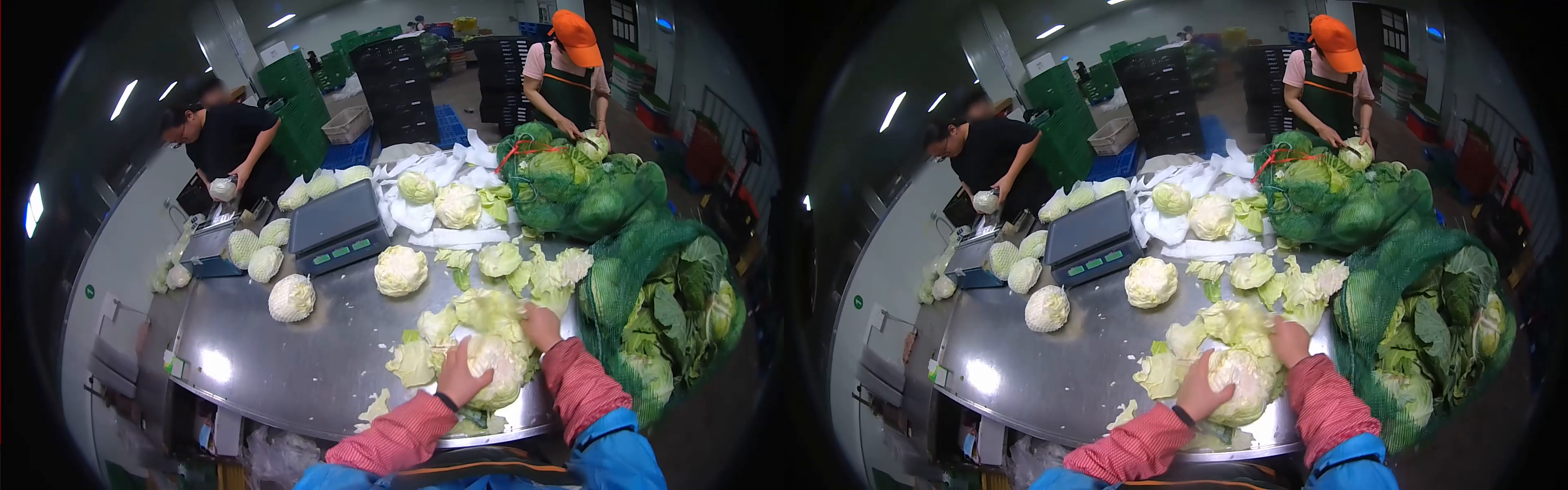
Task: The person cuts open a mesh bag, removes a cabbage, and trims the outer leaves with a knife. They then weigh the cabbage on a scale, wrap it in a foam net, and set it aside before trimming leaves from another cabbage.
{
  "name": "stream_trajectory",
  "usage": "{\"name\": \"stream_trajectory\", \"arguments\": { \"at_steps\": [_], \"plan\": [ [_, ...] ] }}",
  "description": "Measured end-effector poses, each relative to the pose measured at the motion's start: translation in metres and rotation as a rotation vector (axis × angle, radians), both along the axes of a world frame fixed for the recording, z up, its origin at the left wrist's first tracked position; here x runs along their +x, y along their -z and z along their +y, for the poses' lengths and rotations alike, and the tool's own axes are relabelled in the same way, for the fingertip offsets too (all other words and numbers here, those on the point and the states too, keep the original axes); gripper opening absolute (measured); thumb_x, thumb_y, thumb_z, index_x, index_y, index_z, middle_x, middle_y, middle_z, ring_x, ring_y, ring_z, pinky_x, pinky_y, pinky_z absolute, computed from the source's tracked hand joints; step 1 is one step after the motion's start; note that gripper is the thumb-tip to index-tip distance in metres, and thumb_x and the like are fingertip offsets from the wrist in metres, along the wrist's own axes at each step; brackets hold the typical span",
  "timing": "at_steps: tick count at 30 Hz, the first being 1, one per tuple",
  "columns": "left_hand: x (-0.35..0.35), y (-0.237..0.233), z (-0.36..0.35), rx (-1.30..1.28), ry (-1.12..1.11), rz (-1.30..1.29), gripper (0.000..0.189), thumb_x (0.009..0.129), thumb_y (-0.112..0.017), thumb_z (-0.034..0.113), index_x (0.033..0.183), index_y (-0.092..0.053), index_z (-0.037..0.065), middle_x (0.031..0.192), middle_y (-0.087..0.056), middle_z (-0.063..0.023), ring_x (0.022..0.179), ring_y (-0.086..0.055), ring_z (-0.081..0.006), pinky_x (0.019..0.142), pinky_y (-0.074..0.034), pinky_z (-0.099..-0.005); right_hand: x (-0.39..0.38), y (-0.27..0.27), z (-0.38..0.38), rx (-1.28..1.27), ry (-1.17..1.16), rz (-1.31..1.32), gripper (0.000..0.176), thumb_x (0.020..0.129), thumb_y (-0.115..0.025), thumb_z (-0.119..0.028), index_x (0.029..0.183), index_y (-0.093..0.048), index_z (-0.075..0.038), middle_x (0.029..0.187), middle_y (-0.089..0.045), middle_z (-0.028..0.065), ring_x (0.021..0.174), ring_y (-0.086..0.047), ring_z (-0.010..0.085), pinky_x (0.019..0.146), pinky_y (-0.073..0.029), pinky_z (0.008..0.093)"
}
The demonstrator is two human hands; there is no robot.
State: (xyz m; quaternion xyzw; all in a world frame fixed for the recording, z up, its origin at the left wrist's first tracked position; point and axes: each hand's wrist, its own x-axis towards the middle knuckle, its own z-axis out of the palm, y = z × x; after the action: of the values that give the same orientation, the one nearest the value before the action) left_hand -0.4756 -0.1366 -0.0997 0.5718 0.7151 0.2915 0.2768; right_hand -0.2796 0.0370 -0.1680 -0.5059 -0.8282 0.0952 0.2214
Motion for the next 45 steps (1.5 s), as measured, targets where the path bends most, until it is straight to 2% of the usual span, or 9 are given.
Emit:
{"name": "stream_trajectory", "arguments": {
  "at_steps": [3, 6, 10, 14, 19, 24, 31, 34, 45],
  "plan": [
    [-0.008, 0.037, -0.026, 0.276, 0.008, -0.003, 0.092, 0.071, -0.081, 0.038, 0.141, -0.036, -0.001, 0.124, -0.049, -0.0253, 0.119, -0.049, -0.0426, 0.103, -0.040, -0.0479, 0.013, 0.005, 0.000, -0.157, 0.094, 0.183, 0.033, 0.080, -0.066, -0.029, 0.102, -0.062, -0.005, 0.073, -0.067, 0.0190, 0.071, -0.065, 0.0410, 0.064, -0.051, 0.0519],
    [-0.019, -0.005, -0.013, 0.137, 0.118, 0.185, 0.094, 0.069, -0.083, 0.041, 0.139, -0.038, -0.002, 0.128, -0.049, -0.0250, 0.121, -0.049, -0.0412, 0.104, -0.040, -0.0459, -0.002, -0.026, -0.017, -0.150, 0.143, 0.231, 0.029, 0.080, -0.065, -0.027, 0.102, -0.062, -0.008, 0.075, -0.066, 0.0216, 0.072, -0.064, 0.0425, 0.064, -0.051, 0.0519],
    [-0.021, -0.014, 0.031, -0.038, 0.406, -0.075, 0.092, 0.068, -0.082, 0.048, 0.139, -0.044, 0.004, 0.131, -0.053, -0.0245, 0.122, -0.052, -0.0378, 0.103, -0.042, -0.0429, -0.012, -0.073, -0.038, -0.154, 0.207, 0.260, 0.025, 0.084, -0.063, -0.025, 0.105, -0.060, -0.011, 0.073, -0.065, 0.0241, 0.072, -0.064, 0.0447, 0.063, -0.049, 0.0538],
    [-0.026, 0.000, 0.025, -0.069, 0.383, 0.007, 0.087, 0.072, -0.081, 0.045, 0.141, -0.046, 0.005, 0.131, -0.056, -0.0252, 0.123, -0.054, -0.0369, 0.104, -0.043, -0.0419, 0.045, -0.038, -0.011, -0.087, 0.541, 0.245, 0.036, 0.089, -0.063, -0.033, 0.112, -0.056, -0.007, 0.081, -0.067, 0.0271, 0.077, -0.065, 0.0468, 0.068, -0.050, 0.0529],
    [-0.022, 0.014, 0.023, -0.078, 0.176, -0.101, 0.090, 0.069, -0.085, 0.042, 0.138, -0.046, -0.001, 0.128, -0.058, -0.0261, 0.120, -0.056, -0.0361, 0.102, -0.044, -0.0400, 0.055, -0.087, -0.098, -0.143, 0.199, 0.021, 0.027, 0.097, -0.052, -0.031, 0.112, -0.054, -0.009, 0.084, -0.068, 0.0219, 0.071, -0.065, 0.0418, 0.061, -0.050, 0.0516],
    [-0.011, 0.013, 0.030, -0.175, 0.073, -0.101, 0.094, 0.071, -0.084, 0.048, 0.139, -0.043, -0.002, 0.131, -0.055, -0.0271, 0.125, -0.053, -0.0349, 0.103, -0.043, -0.0398, 0.065, -0.088, -0.186, 0.038, 0.002, -0.213, 0.014, 0.093, -0.058, -0.023, 0.088, -0.056, -0.010, 0.067, -0.063, 0.0157, 0.052, -0.063, 0.0314, 0.042, -0.047, 0.0429],
    [0.017, 0.021, 0.023, -0.150, 0.053, -0.182, 0.094, 0.070, -0.081, 0.053, 0.139, -0.044, -0.001, 0.120, -0.055, -0.0357, 0.116, -0.057, -0.0420, 0.099, -0.046, -0.0434, 0.065, -0.066, -0.149, -0.477, 0.211, 0.251, 0.032, 0.094, -0.056, -0.037, 0.101, -0.059, -0.005, 0.075, -0.068, 0.0217, 0.069, -0.065, 0.0425, 0.065, -0.052, 0.0496],
    [0.029, 0.016, 0.013, -0.185, 0.101, 0.052, 0.096, 0.069, -0.082, 0.053, 0.143, -0.041, 0.007, 0.119, -0.049, -0.0363, 0.114, -0.055, -0.0455, 0.098, -0.046, -0.0438, 0.049, -0.094, -0.133, -0.145, 0.138, 0.246, 0.040, 0.091, -0.061, -0.043, 0.108, -0.059, -0.007, 0.080, -0.067, 0.0201, 0.066, -0.066, 0.0397, 0.060, -0.053, 0.0471],
    [0.030, 0.041, -0.007, 0.067, 0.008, -0.057, 0.080, 0.067, -0.087, 0.038, 0.133, -0.052, 0.009, 0.112, -0.045, -0.0191, 0.104, -0.052, -0.0354, 0.093, -0.045, -0.0420, 0.036, -0.049, -0.087, -0.219, 0.040, 0.007, 0.034, 0.085, -0.065, -0.034, 0.101, -0.054, -0.007, 0.078, -0.065, 0.0199, 0.061, -0.065, 0.0371, 0.054, -0.051, 0.0474]
  ]
}}
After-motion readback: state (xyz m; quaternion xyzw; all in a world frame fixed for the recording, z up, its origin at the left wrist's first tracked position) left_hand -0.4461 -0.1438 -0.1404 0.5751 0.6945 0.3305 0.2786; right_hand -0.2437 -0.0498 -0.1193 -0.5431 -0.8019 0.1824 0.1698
